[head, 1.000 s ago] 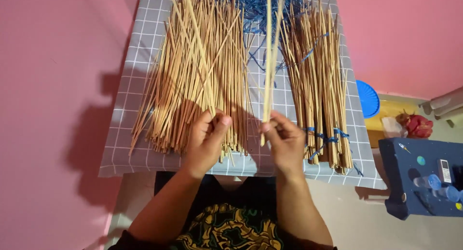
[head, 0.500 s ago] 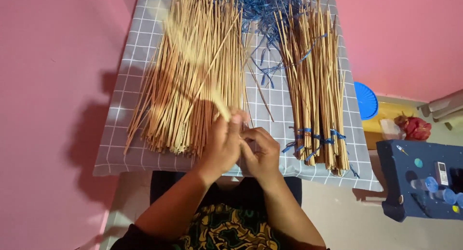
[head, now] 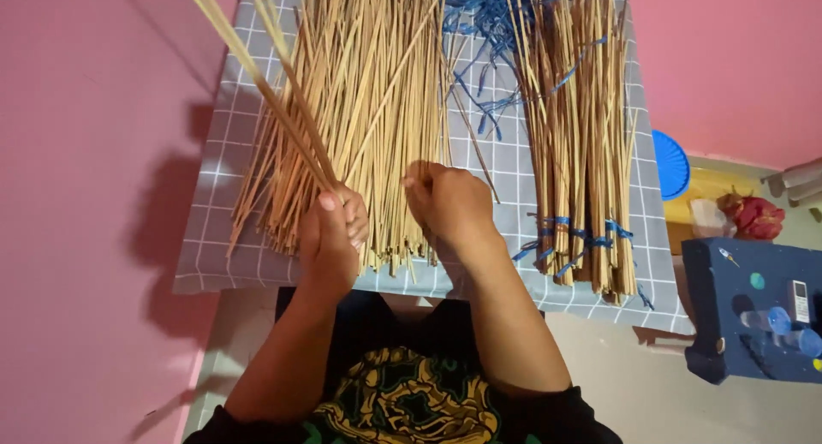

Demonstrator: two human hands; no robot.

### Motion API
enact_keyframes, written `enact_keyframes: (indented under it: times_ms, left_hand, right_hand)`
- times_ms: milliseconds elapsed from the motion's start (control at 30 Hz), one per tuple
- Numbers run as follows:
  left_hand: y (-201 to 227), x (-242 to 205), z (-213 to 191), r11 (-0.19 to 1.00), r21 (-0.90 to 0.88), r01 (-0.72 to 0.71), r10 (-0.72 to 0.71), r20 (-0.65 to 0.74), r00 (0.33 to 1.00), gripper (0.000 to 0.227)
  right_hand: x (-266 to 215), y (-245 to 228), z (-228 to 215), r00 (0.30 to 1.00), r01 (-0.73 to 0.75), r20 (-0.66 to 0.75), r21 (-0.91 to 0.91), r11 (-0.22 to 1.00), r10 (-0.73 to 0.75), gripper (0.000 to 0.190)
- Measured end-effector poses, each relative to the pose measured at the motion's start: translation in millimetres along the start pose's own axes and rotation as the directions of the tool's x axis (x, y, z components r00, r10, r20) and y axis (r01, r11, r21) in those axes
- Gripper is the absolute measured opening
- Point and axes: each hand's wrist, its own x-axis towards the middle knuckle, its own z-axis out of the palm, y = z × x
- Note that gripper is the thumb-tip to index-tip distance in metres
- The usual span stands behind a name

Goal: The person is bundling thin wooden sticks together using blue plastic string on a table with a checkered cloth.

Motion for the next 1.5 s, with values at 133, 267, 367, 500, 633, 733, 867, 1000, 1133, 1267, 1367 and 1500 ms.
enact_keyframes:
  times_ms: [133,267,367,500,633,733,867,1000,1133,1267,1367,1500]
  left_hand:
    - [9,-4,-8,0.999,0.040,0.028,-0.028,0.002,1.000,0.053]
    - [13,-4,-8,0.998,0.052,0.031,-0.033,0.040,0.999,0.054]
    - [3,-4,-8,0.999,0.036,0.039,-0.041,0.054,0.998,0.054]
    - [3,-5,-5,0.996,0.022,0.085,-0.087,0.061,0.994,0.054]
    - [4,-7,0,0.997,-0.005,0.083,-0.082,0.097,0.992,0.051]
    - [1,-6,0,0.998,0.008,0.068,-0.068,0.106,0.992,0.050]
    - [-1,-7,3,0.998,0.012,0.056,-0.057,0.118,0.991,0.049]
    - [-6,-5,9,0.998,0.018,0.060,-0.062,0.133,0.989,0.046]
    - [3,-1,32,0.997,0.045,0.056,-0.063,0.172,0.983,0.039]
    - [4,1,61,0.999,0.027,-0.031,0.025,0.192,0.981,0.036]
    - [12,11,84,0.996,-0.024,-0.089,0.092,0.174,0.981,0.026]
    - [6,15,87,0.967,0.142,-0.213,0.185,0.183,0.965,0.027]
  right_hand:
    - [6,13,9,0.998,-0.029,-0.052,0.149,0.988,0.037,0.028]
    - [4,39,22,0.985,-0.060,-0.109,0.515,0.855,0.135,0.018]
    - [3,72,30,0.979,-0.114,-0.042,0.704,0.701,0.201,0.016]
    - [-32,52,7,0.966,-0.068,-0.059,0.881,0.468,0.252,0.018]
    - [-58,58,17,0.962,0.006,-0.037,0.993,0.117,0.270,0.025]
    - [-79,60,19,0.970,0.030,-0.028,1.000,-0.004,0.243,0.034]
    - [-107,67,33,0.968,0.136,-0.124,0.990,-0.038,0.217,0.028]
    - [-120,77,46,0.973,0.141,-0.134,0.990,-0.025,0.187,0.026]
    - [-111,59,47,0.919,0.351,-0.370,0.925,0.146,0.138,0.015]
    - [-99,26,29,0.812,0.510,-0.584,0.695,0.507,-0.017,0.010]
    - [-84,19,21,0.664,0.612,-0.728,0.399,0.683,-0.170,0.010]
    - [-66,44,38,0.618,0.617,-0.765,0.330,0.715,-0.180,0.005]
